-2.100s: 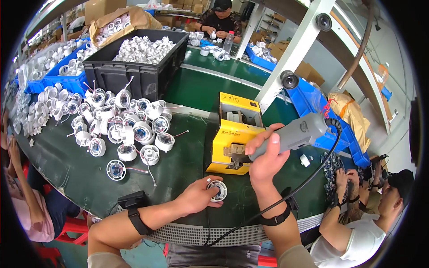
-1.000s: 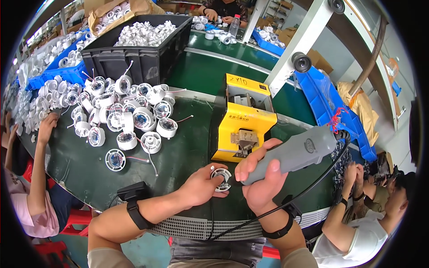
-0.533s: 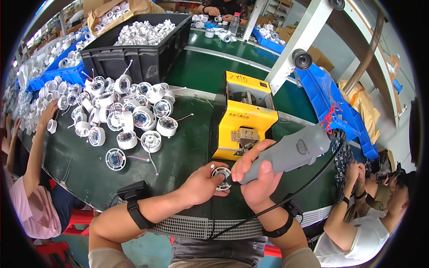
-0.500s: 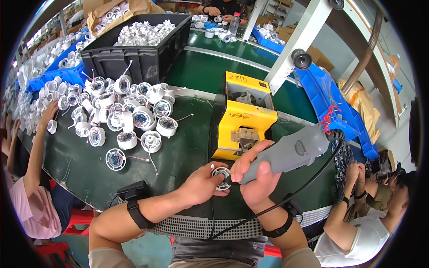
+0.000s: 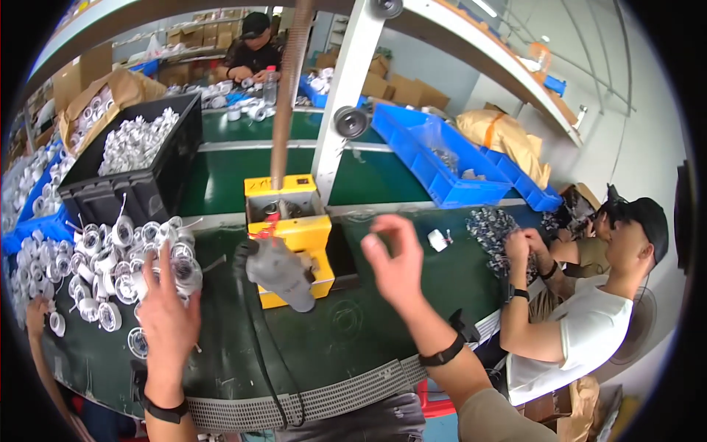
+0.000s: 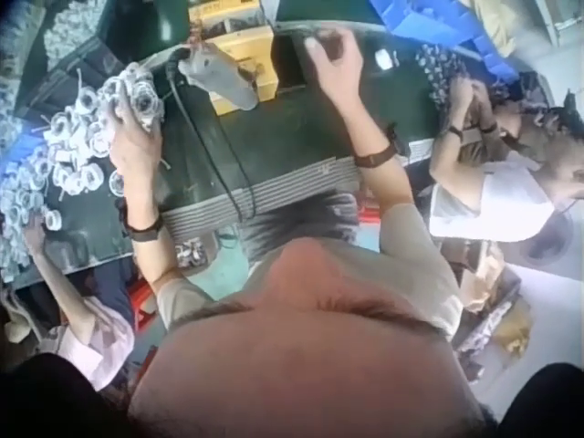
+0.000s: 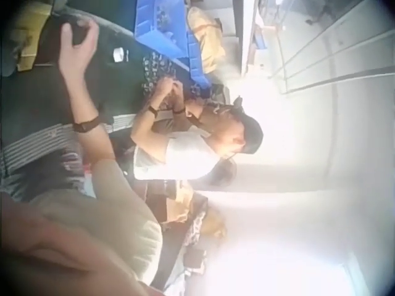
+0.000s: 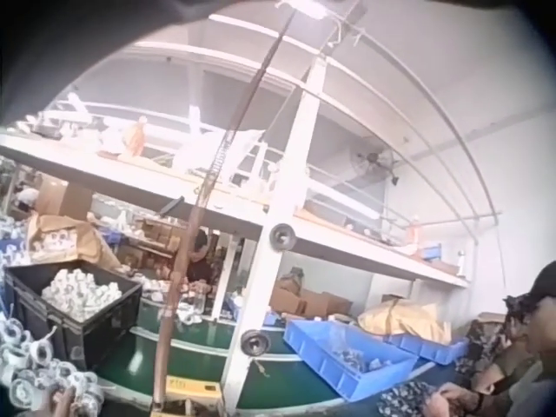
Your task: The person picks up a camera housing, inserts a circuit board by hand, and secures it using a power screwdriver. They then place the assembled unit onto the table and repeat the process.
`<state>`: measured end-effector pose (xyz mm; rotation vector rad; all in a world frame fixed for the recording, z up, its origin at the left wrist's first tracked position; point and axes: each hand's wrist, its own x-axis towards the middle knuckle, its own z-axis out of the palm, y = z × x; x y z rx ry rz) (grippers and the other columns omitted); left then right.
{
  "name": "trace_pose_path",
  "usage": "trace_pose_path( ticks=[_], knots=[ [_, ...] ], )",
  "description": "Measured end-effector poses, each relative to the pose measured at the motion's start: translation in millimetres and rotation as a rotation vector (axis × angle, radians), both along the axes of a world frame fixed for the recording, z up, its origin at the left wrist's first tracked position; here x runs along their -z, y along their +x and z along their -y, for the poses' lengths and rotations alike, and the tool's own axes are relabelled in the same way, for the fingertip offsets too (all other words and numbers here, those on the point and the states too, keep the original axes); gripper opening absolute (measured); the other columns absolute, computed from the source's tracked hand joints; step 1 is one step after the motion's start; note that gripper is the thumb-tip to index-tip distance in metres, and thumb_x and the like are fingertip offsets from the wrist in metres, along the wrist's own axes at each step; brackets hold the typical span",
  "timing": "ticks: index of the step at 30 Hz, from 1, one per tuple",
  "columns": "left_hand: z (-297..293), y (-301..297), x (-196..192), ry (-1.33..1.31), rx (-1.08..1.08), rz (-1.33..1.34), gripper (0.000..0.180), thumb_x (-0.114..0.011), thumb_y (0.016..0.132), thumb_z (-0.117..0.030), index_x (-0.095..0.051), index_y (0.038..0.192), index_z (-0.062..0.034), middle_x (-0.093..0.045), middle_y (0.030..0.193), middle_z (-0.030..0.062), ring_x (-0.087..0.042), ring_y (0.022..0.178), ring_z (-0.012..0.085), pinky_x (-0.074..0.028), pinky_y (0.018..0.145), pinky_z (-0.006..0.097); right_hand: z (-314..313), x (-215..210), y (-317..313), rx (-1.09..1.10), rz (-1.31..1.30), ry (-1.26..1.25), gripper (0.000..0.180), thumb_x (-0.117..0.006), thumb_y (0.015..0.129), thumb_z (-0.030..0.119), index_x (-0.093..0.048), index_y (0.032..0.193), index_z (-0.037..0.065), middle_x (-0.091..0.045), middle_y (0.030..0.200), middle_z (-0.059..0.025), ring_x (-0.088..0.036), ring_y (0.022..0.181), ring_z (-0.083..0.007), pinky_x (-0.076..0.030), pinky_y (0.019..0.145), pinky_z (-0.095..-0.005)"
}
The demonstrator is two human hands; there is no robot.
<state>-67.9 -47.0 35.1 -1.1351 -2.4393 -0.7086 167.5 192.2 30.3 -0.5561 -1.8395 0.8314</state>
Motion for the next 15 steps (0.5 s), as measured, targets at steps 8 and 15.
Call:
trace_pose_path(
  ticks=[8, 15],
  knots=[
    [-3, 6, -11, -0.351, 0.427, 0.359, 0.029, -0.071, 0.076, -0.031, -0.068, 0.074, -0.0027, -0.064, 0.067, 0.0157, -0.064, 0.065, 0.0325, -0.049, 0.06, 0.039, -172, 72, 149, 0.895, 0.819, 0.228, 0.071, -0.074, 0.07, 0.052, -0.055, 0.12, 0.005, -0.06, 0.11, -0.0204, -0.055, 0.107, -0.0409, -0.045, 0.089, -0.0471],
    [-27, 31, 15, -0.777, 1.148, 0.935, 0.038, -0.061, 0.09, -0.041, -0.067, 0.105, -0.0066, -0.069, 0.086, 0.0054, -0.067, 0.081, 0.0165, -0.051, 0.07, 0.03, -67, 35, 90, 0.438, 0.649, 0.522, 0.054, -0.08, 0.068, 0.038, -0.059, 0.103, 0.004, -0.061, 0.096, -0.016, -0.055, 0.093, -0.0379, -0.041, 0.091, -0.0478]
  ],
)
